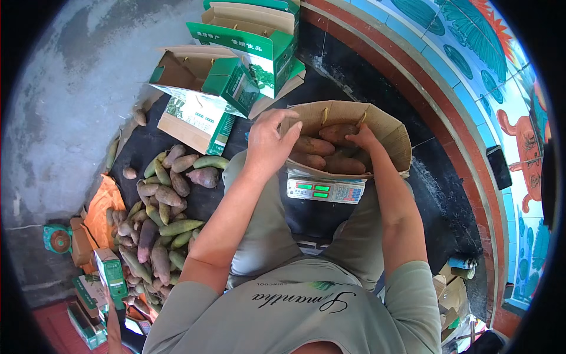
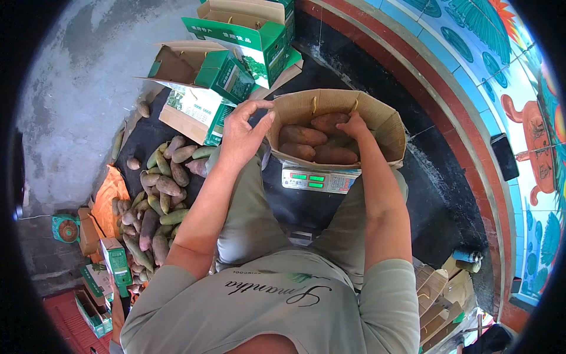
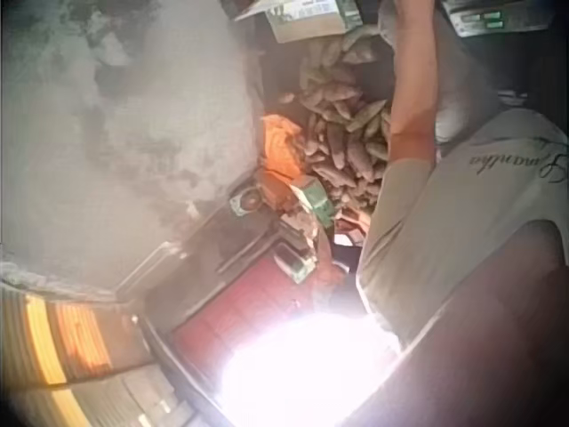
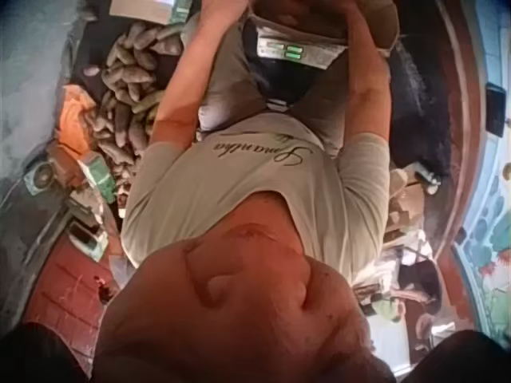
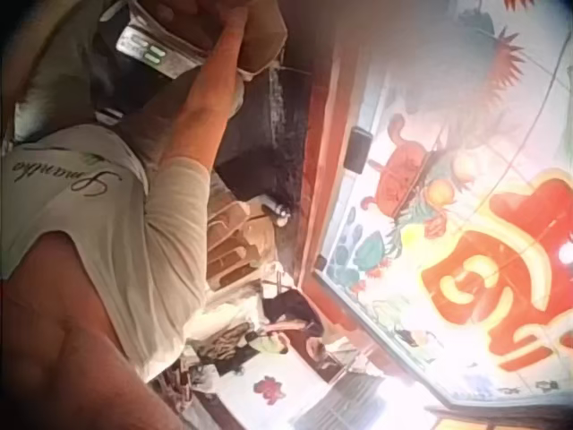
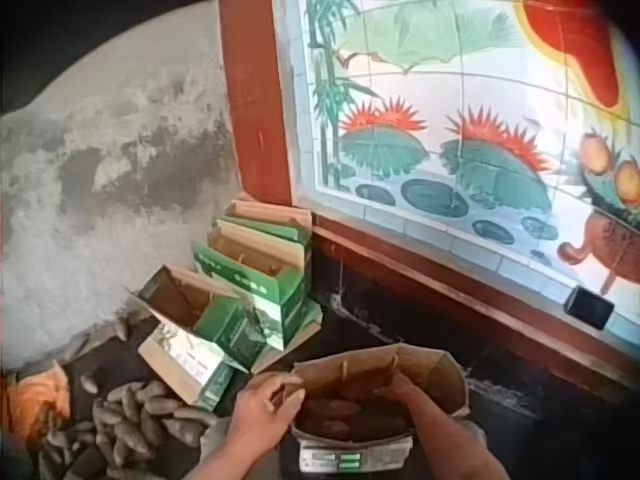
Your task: Sort sweet potatoes from a pile and place them into a paper bag while weighing them on a scale.
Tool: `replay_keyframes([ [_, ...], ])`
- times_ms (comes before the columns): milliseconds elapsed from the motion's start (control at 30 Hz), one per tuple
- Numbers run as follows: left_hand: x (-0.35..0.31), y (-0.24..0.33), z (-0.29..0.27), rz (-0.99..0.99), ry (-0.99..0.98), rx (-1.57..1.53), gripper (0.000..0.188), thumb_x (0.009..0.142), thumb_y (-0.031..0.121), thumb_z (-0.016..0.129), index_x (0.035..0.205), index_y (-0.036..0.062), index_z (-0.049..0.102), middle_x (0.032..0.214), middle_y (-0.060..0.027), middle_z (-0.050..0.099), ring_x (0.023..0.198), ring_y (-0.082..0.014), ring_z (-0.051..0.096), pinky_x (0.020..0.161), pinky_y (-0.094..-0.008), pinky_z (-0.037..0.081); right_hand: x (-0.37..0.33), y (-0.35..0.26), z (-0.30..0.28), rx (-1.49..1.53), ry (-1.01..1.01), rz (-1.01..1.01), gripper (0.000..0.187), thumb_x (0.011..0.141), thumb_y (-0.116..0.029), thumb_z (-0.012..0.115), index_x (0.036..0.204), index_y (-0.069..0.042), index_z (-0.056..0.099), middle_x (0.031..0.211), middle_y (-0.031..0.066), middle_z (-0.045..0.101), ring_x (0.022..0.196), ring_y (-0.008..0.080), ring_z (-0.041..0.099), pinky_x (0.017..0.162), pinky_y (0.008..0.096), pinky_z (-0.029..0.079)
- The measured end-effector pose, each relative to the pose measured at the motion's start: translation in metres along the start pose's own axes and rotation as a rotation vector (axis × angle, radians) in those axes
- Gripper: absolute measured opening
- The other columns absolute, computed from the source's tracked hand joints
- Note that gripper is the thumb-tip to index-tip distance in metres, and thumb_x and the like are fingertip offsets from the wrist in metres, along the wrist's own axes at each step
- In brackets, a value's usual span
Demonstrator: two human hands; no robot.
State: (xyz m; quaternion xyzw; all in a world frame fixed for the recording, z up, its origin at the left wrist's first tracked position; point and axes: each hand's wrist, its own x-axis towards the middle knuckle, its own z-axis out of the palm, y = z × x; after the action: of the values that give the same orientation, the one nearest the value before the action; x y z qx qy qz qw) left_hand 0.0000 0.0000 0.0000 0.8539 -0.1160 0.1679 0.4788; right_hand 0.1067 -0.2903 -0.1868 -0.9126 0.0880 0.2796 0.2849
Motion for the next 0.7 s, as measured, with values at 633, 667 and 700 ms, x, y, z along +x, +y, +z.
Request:
replay_keyframes([
  [633, 0.004, 0.007, 0.003, 0.024, -0.059, -0.019, 0.021, 0.078, 0.015, 0.064, 0.094, 0.0012, 0.063, 0.097, -0.0121, 0.064, 0.095, -0.0233, 0.060, 0.086, -0.0315, 0.043, -0.051, -0.035, -0.046, 0.033, 0.261, -0.078, 0.073, 0.054, -0.037, 0.078, 0.114, -0.005, 0.052, 0.096, 0.0141, 0.061, 0.094, 0.0248, 0.059, 0.078, 0.0343, 0.047],
  [667, 0.003, 0.006, 0.002, 0.022, -0.053, -0.027, 0.021, 0.078, 0.015, 0.064, 0.094, 0.0010, 0.063, 0.096, -0.0124, 0.064, 0.094, -0.0236, 0.060, 0.086, -0.0315, 0.043, -0.056, -0.036, -0.047, 0.158, 0.200, -0.078, 0.067, 0.058, -0.034, 0.077, 0.113, -0.004, 0.052, 0.094, 0.0120, 0.061, 0.089, 0.0218, 0.059, 0.072, 0.0325, 0.048],
  [700, 0.003, 0.006, 0.003, 0.022, -0.052, -0.033, 0.021, 0.078, 0.015, 0.064, 0.094, 0.0010, 0.063, 0.096, -0.0124, 0.064, 0.094, -0.0236, 0.060, 0.086, -0.0315, 0.043, -0.061, -0.035, -0.049, 0.282, 0.142, -0.071, 0.061, 0.062, -0.030, 0.076, 0.111, -0.004, 0.053, 0.092, 0.0099, 0.060, 0.085, 0.0189, 0.059, 0.066, 0.0308, 0.048],
])
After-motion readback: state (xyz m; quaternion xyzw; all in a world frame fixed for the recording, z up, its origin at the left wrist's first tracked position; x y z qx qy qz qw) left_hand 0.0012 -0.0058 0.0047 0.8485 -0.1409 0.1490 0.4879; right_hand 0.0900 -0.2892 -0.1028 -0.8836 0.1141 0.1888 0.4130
